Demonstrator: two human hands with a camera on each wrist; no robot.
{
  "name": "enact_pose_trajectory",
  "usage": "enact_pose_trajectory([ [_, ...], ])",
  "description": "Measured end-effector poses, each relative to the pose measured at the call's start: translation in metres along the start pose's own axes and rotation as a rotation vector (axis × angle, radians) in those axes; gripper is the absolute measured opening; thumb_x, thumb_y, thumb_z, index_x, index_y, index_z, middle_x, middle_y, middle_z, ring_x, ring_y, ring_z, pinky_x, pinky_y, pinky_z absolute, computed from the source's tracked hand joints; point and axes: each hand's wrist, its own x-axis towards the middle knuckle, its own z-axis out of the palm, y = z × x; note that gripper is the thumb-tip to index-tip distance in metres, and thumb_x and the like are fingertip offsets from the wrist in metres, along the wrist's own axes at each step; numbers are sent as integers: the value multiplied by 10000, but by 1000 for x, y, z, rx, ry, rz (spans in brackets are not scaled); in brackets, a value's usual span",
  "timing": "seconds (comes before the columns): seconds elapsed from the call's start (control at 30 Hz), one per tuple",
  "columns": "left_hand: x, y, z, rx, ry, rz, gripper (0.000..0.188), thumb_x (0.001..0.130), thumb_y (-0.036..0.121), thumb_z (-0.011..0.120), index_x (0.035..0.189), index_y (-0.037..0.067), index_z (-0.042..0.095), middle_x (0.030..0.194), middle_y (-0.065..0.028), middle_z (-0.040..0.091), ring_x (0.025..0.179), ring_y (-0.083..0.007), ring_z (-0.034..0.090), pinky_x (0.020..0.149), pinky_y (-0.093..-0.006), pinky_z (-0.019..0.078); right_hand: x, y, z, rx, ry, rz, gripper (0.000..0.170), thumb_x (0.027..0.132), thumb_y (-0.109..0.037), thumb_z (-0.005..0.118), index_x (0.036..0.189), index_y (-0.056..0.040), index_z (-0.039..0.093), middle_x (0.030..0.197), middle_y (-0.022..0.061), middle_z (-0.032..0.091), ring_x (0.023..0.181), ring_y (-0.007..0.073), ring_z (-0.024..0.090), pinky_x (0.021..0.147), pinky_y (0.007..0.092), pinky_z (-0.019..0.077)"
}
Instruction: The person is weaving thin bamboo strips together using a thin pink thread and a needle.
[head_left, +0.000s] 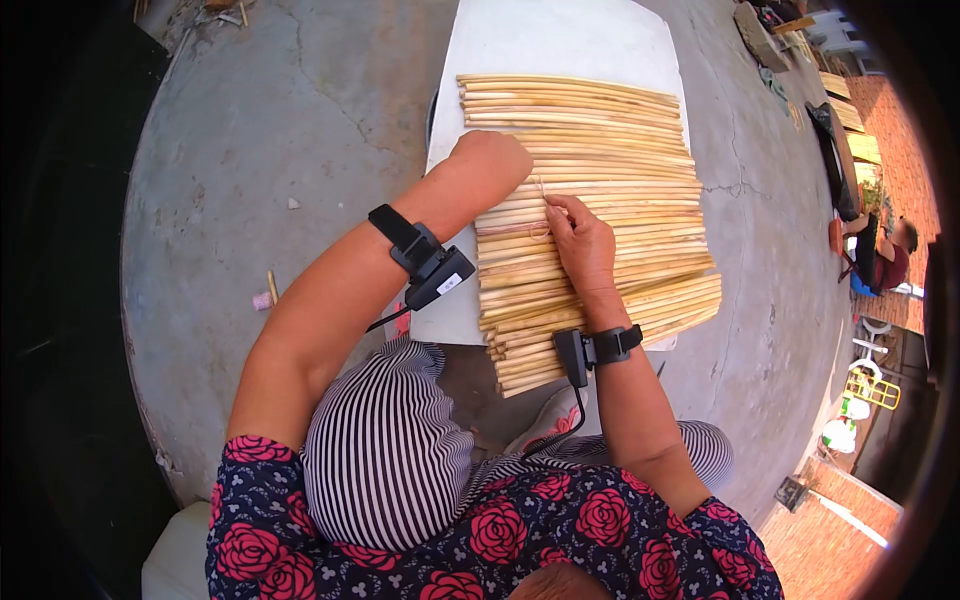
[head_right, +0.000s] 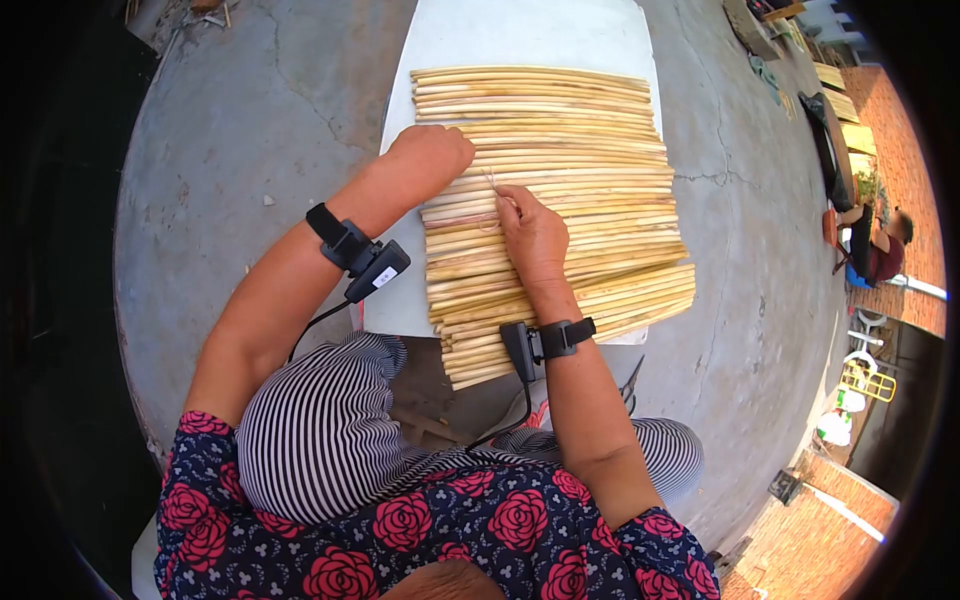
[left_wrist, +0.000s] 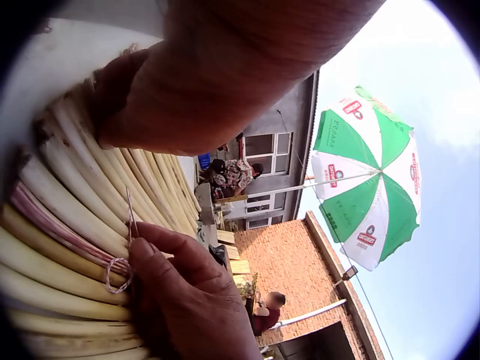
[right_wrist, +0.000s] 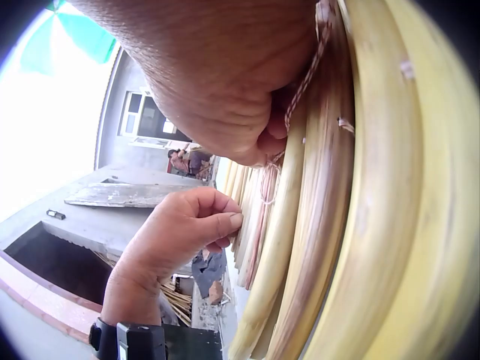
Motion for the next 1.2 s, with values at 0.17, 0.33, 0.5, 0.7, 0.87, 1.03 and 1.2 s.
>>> enact_pose_trajectory([
  [0.17, -8, 10, -3, 41, -1, -55, 103, 795, 39, 609, 855, 75, 684, 899, -112, 683, 844, -260, 695, 706, -376, 557, 0, -1, 1, 18, -7, 27, 168, 920, -323, 632, 1041, -229, 701, 697, 77, 676, 672, 297, 664, 609, 385, 515],
  [0.33, -28, -8, 14, -29, 115, -84, 118, 807, 38, 590, 915, 61, 630, 937, -100, 642, 893, -279, 659, 751, -405, 534, 1, 2, 5, 40, -6, 35, 172, 921, -328, 630, 1042, -228, 701, 707, 73, 679, 674, 293, 662, 604, 382, 511],
  [0.5, -44, -17, 15, -94, 116, -154, 99, 837, 45, 551, 915, 34, 610, 947, -125, 627, 895, -316, 646, 750, -417, 531, 0, 2, 3, 34, 3, 36, 179, 924, -342, 624, 1043, -231, 700, 701, 68, 677, 671, 294, 661, 598, 384, 506],
  [0.7, -45, -30, 22, -247, 193, -114, 88, 857, 53, 531, 915, 40, 596, 908, -141, 618, 879, -335, 635, 719, -415, 519, 1, 3, 4, 58, -4, 56, 189, 923, -360, 625, 1043, -235, 699, 707, 61, 680, 670, 287, 665, 591, 384, 507],
  [0.87, -48, -40, 17, -556, 107, -188, 53, 849, 88, 577, 886, 52, 588, 897, -152, 635, 808, -300, 627, 682, -376, 499, -1, 4, 2, 64, 6, 65, 195, 923, -369, 626, 1044, -237, 703, 708, 64, 680, 674, 283, 667, 592, 382, 509],
  [1.03, -49, -40, 29, -898, 106, -346, 113, 835, 120, 633, 916, 46, 605, 808, -55, 620, 737, -162, 577, 682, -298, 482, 0, 3, 2, 67, 3, 81, 199, 922, -371, 628, 1045, -236, 706, 712, 72, 680, 673, 284, 665, 594, 379, 509],
  [1.2, -46, -24, 30, -1050, 197, -451, 194, 817, 180, 708, 930, 50, 619, 757, 9, 588, 710, -98, 535, 657, -268, 464, 0, 2, 1, 47, -6, 83, 198, 925, -368, 624, 1044, -233, 706, 714, 74, 680, 672, 281, 664, 596, 377, 509],
])
